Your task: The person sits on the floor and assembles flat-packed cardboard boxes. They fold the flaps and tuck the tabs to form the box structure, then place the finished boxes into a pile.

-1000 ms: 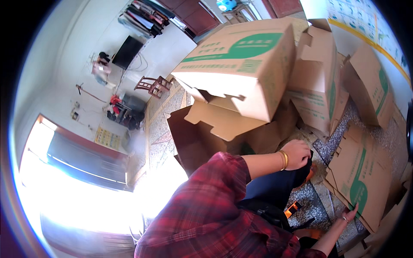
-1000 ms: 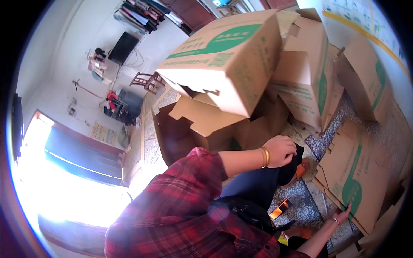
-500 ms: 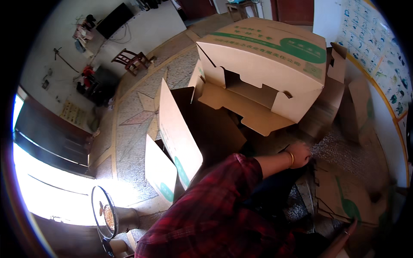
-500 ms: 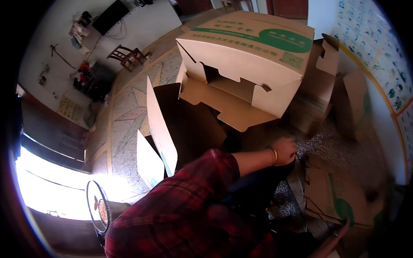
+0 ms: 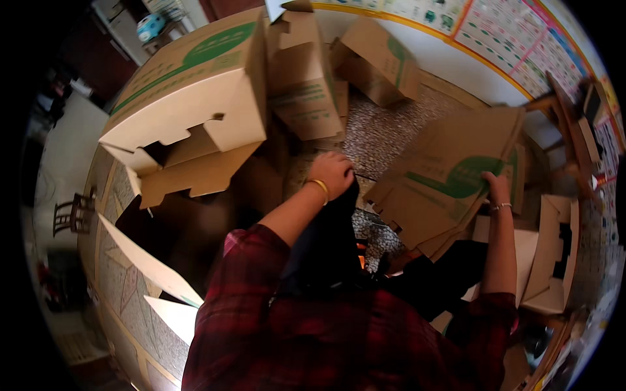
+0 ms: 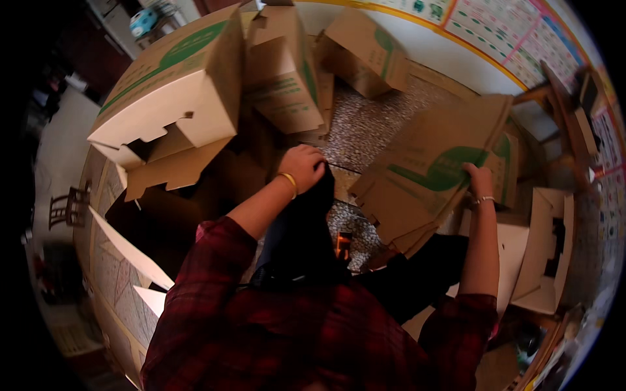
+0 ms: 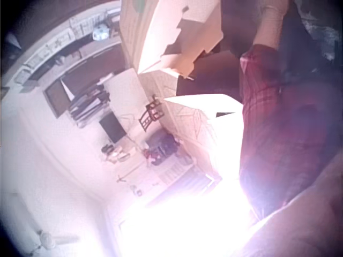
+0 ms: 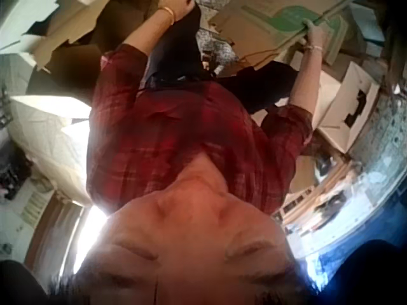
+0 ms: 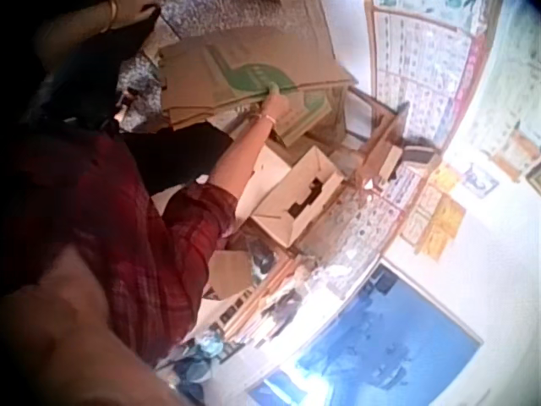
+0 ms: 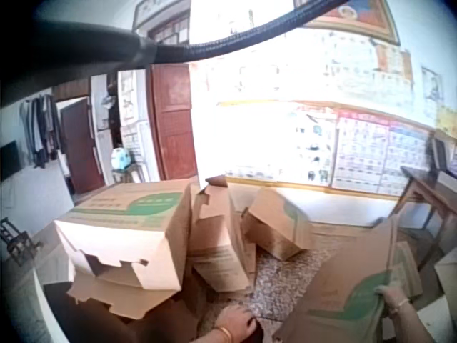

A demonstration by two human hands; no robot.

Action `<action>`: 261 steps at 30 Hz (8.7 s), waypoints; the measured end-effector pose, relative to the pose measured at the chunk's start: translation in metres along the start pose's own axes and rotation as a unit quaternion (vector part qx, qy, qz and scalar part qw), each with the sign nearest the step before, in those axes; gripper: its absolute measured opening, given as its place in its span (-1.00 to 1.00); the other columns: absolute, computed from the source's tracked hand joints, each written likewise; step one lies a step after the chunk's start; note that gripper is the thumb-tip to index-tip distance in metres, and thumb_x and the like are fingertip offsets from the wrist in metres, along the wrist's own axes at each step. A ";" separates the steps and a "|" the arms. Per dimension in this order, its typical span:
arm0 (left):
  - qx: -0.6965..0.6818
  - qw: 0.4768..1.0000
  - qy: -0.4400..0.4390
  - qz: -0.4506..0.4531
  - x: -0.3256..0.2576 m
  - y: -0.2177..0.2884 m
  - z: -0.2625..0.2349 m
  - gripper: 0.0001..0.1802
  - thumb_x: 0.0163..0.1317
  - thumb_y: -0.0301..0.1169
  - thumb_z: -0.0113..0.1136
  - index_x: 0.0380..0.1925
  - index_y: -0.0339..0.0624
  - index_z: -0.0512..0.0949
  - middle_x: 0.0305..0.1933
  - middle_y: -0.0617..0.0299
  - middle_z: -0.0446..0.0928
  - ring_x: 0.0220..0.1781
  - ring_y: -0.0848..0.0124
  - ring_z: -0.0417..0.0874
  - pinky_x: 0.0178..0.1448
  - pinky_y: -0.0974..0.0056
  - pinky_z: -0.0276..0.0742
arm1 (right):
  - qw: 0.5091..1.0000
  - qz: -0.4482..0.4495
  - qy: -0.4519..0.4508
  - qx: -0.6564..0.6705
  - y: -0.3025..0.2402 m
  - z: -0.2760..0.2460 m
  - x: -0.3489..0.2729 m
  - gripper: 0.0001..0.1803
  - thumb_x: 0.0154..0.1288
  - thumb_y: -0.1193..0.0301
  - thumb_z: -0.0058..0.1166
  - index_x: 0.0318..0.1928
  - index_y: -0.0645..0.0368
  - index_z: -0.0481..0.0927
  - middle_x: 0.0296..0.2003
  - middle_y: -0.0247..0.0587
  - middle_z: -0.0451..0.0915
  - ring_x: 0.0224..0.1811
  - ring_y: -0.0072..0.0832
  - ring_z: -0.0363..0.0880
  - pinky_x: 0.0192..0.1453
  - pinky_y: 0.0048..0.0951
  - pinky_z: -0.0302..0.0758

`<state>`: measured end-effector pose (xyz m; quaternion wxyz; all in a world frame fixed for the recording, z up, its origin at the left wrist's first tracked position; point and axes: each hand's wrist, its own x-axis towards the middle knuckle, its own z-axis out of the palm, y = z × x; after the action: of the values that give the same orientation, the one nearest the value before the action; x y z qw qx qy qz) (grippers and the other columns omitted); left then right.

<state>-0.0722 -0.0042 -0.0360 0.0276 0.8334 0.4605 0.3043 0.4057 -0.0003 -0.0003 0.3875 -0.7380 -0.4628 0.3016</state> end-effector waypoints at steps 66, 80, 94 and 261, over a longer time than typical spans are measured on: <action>-0.681 0.591 -0.223 -0.370 0.081 0.065 0.077 -0.40 0.20 0.09 0.01 0.04 -0.15 0.35 -0.07 0.23 0.48 -0.07 0.35 0.51 0.00 0.14 0.45 | 0.972 -0.096 -0.082 -0.200 -0.079 0.069 -0.148 -0.47 0.09 0.38 -0.03 0.13 0.23 0.38 -0.24 0.20 0.56 -0.16 -0.03 0.56 -0.08 -0.20 0.50; -0.622 0.622 -0.214 -0.424 0.078 0.044 0.059 -0.46 0.15 -0.21 -0.12 0.09 -0.32 0.32 0.05 -0.03 0.46 0.07 0.14 0.52 0.13 0.02 0.43 | 0.960 -0.007 -0.043 -0.276 -0.048 -0.006 -0.127 -0.63 0.08 0.28 0.06 -0.29 0.42 0.55 -0.32 0.26 0.56 -0.18 0.04 0.53 -0.04 -0.16 0.45; -0.589 0.659 -0.190 -0.428 0.078 0.055 0.053 -0.47 0.19 -0.15 -0.05 0.06 -0.30 0.34 -0.02 0.06 0.50 -0.02 0.22 0.57 -0.03 0.13 0.54 | 0.977 0.047 0.102 -0.182 0.019 -0.077 -0.072 -0.61 -0.03 0.23 0.13 -0.37 0.37 0.59 -0.44 0.15 0.60 -0.29 -0.06 0.59 -0.15 -0.24 0.49; -0.237 0.951 -0.192 -0.057 0.064 0.059 0.008 -0.39 0.19 -0.49 -0.03 0.28 -0.13 0.14 0.07 -0.15 0.44 0.06 -0.04 0.47 0.12 0.11 0.40 | 0.954 -0.080 0.093 -0.274 -0.037 0.030 -0.062 -0.72 0.09 0.36 -0.13 -0.46 0.40 0.46 -0.42 0.31 0.51 -0.29 0.14 0.48 -0.13 -0.05 0.42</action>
<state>0.0016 0.0146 0.0076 0.3293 0.8179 0.4080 0.2370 0.3408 -0.0386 0.0209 0.2341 -0.8014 -0.5470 0.0612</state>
